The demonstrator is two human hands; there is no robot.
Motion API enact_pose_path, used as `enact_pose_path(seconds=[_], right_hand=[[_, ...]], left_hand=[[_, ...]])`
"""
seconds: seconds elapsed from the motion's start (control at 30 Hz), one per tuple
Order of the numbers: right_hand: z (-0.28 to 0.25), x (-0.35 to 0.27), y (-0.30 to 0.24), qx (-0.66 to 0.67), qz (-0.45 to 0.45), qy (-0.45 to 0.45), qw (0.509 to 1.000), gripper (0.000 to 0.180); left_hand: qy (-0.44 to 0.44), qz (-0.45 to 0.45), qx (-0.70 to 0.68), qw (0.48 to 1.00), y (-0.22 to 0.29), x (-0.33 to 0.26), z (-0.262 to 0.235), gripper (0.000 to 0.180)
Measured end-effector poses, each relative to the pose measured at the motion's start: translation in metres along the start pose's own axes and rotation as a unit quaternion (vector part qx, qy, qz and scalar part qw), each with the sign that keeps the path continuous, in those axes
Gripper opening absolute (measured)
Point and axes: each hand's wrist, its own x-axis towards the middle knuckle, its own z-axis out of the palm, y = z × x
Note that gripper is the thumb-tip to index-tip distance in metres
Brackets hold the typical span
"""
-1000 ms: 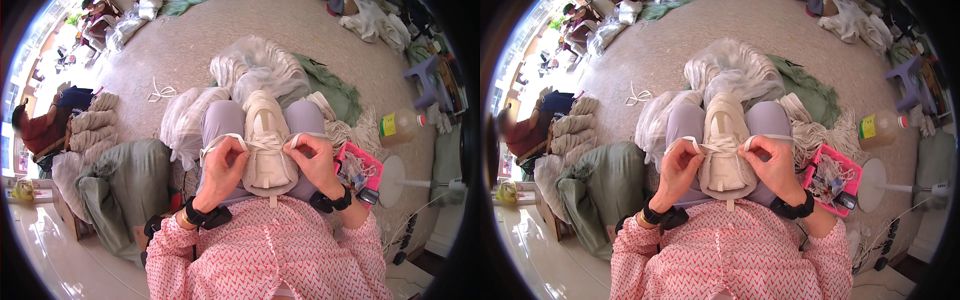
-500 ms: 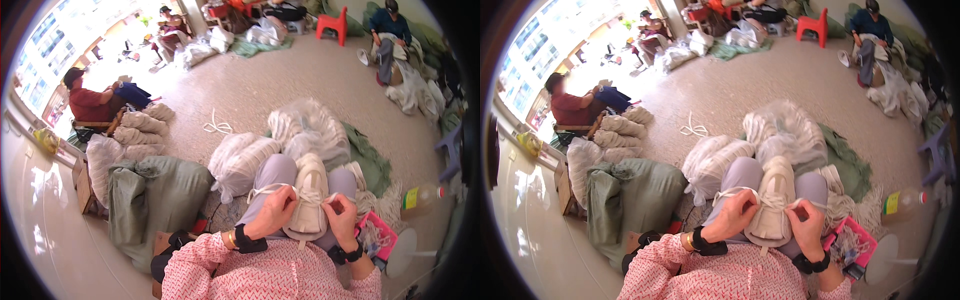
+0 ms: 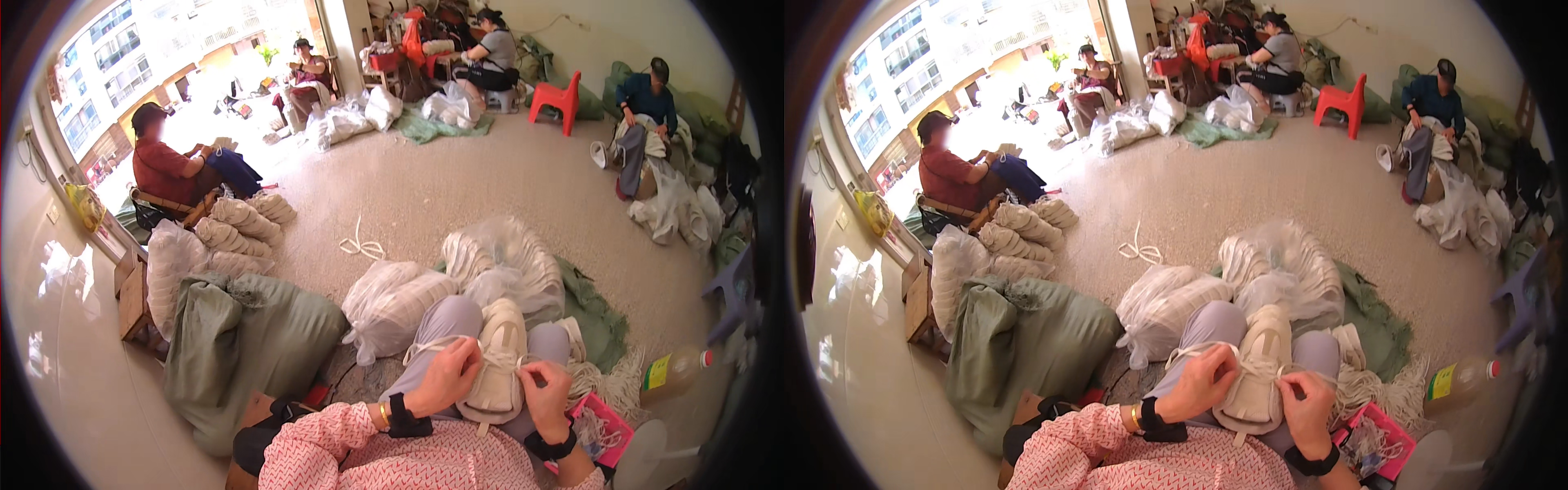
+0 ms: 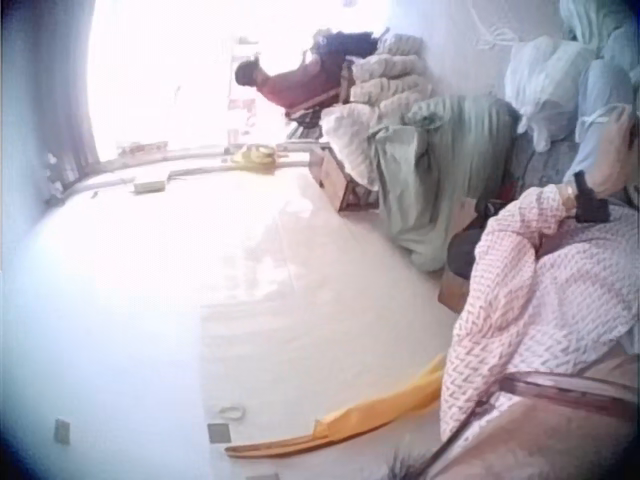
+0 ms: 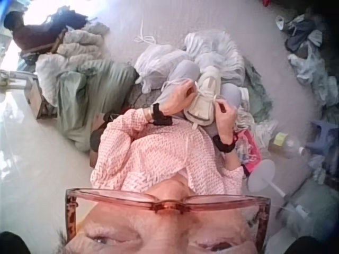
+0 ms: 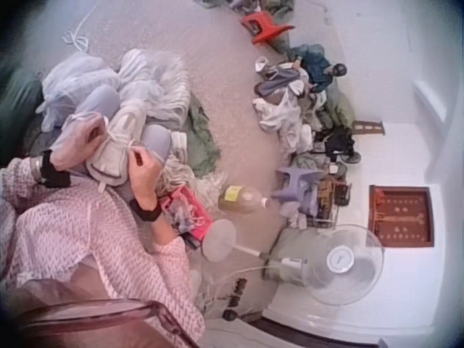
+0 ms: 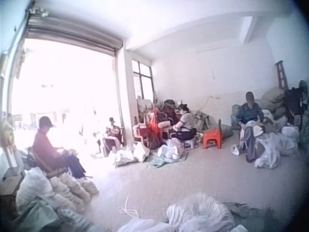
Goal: Lacing a white sneaker while sitting on the floor.
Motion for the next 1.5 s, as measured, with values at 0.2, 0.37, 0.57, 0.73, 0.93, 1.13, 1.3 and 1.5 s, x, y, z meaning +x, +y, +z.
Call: enact_pose_path(seconds=[0.2,0.37,0.57,0.73,0.93,1.13,1.3,1.5], right_hand=[[-0.011,-0.001,-0.022,0.011,0.05,-0.074,0.996,0.031],[-0.012,0.002,-0.027,-0.085,-0.004,-0.111,0.99,0.024],[-0.002,0.005,-0.033,-0.171,-0.034,-0.097,0.98,0.017],[-0.002,-0.001,-0.03,-0.117,-0.021,-0.09,0.989,0.017],[-0.003,-0.004,-0.032,-0.146,-0.053,-0.103,0.982,0.019],[-0.006,0.005,-0.04,-0.254,-0.134,-0.173,0.942,0.013],[-0.001,0.01,-0.04,-0.286,-0.161,-0.144,0.933,0.008],[0.001,0.011,-0.035,-0.315,-0.186,-0.18,0.913,0.019]], left_hand=[[0.001,0.037,0.0,0.999,-0.008,-0.006,0.006,0.011],[-0.011,0.038,0.024,0.999,-0.005,-0.003,0.002,0.009],[-0.019,0.049,0.023,0.998,-0.011,0.0,0.003,0.009],[-0.024,0.053,0.021,0.998,-0.01,-0.003,0.002,0.012],[-0.072,0.04,0.05,0.995,0.012,-0.008,-0.008,0.026],[-0.074,0.087,0.185,0.976,0.009,-0.011,0.003,0.024],[-0.163,0.163,0.362,0.903,0.014,-0.009,0.007,0.024],[-0.148,0.178,0.369,0.9,0.012,-0.012,0.007,0.026]])
